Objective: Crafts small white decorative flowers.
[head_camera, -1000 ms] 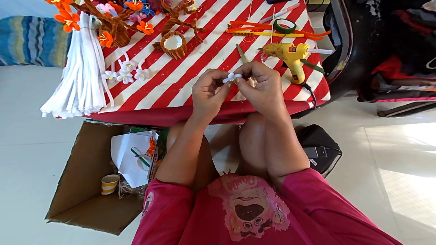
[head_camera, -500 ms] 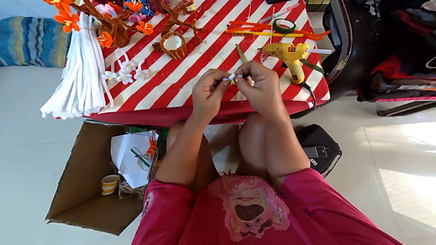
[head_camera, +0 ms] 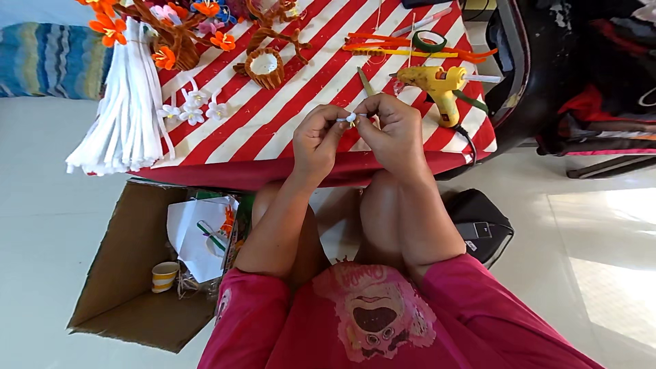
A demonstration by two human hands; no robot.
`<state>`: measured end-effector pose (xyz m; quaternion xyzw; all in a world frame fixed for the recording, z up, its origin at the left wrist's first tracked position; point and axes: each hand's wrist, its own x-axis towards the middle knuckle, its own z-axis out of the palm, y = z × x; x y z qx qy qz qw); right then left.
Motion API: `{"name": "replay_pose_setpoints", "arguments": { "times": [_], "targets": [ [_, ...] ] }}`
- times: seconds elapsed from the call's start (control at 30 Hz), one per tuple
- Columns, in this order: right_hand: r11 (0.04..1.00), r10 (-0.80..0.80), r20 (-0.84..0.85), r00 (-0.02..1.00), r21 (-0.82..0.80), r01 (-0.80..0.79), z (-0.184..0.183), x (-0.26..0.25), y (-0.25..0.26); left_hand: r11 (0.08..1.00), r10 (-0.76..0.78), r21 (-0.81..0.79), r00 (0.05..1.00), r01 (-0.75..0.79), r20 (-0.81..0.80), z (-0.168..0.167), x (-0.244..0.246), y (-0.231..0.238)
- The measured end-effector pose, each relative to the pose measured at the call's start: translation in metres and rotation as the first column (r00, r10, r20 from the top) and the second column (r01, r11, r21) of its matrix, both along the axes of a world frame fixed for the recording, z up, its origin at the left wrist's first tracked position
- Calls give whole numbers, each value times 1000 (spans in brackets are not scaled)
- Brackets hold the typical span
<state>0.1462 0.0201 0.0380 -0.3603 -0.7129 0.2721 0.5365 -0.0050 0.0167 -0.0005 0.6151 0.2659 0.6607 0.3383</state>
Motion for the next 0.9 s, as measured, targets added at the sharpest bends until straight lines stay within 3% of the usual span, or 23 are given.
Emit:
{"name": "replay_pose_setpoints", "arguments": {
  "times": [0.23,0.63,0.9],
  "targets": [
    [1000,-7,-29,1000,-19,6,-4,-2,4,999,15,-39,1000,-14,18,-1,2,-1],
    [996,61,-71,996,-67,-66,0,8,8,961,-56,-245,955,131,291,2,1,4],
    [992,46,-109,993,-110,-58,0,3,6,949,-126,-233,935,211,331,3,3,1]
  ]
}}
